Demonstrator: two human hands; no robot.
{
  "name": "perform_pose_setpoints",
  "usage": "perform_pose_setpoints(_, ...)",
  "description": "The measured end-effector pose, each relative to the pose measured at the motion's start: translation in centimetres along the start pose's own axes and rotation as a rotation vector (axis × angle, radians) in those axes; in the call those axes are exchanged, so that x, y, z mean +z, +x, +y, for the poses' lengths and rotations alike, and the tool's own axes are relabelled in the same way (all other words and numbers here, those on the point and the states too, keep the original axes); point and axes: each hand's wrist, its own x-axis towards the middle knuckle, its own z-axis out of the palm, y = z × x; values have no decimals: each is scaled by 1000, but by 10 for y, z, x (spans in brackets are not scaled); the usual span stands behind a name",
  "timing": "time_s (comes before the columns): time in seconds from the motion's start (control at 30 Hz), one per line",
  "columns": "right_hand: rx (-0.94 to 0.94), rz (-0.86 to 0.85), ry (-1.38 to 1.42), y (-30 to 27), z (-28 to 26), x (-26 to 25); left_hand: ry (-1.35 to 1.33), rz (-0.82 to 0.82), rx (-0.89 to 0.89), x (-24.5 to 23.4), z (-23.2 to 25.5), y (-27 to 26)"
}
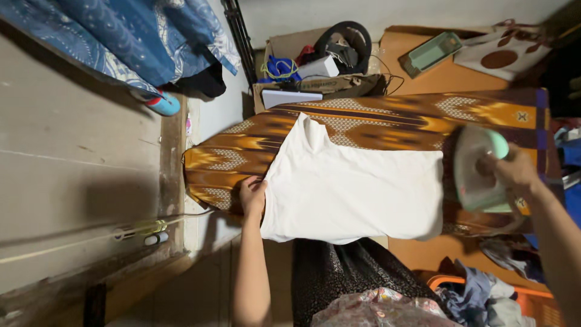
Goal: The person irons a white t-shirt on a wooden ironing board, then switches to a dark blue t-shirt and continues ironing. The person uses a handheld iron and smooths the fabric with their hands between passes.
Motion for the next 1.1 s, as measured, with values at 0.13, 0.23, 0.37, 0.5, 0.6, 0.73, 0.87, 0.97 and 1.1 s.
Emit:
perform_pose_setpoints(0.13, -26, -299, 146, -90, -45, 60, 76, 4, -110, 2, 17, -8)
perform_pose_setpoints(0.23, -123, -429, 78, -141, -74, 145, 74, -14, -109, 2, 29, -12)
perform_pose_setpoints(0.37, -419, -452, -144, -191, -138, 234, 134, -10, -133, 3, 35, -16)
perform_pose_setpoints(0.5, -462, -351, -303, -204, -222, 284, 171, -20, -29, -2, 32, -10)
perform_pose_setpoints(0.6, -531, -225, -235, -177, -277, 316, 427, -22, 101, -7, 34, -13)
perform_pose_setpoints(0.73, -622, -239, -235, -152, -312, 339, 919, -409, 8, -22, 59, -21)
perform_pose_setpoints(0.87, -601, -367, -228, -159, -298, 337, 900, -462, -69, -35, 71, -38)
perform_pose_setpoints(0.97, -553, -410, -298, -199, -263, 319, 990, -450, -117, -35, 73, -41)
perform_pose_setpoints(1.1, -438, -357, -396, -235, -257, 306, 977, -463, -75, -36, 70, -39)
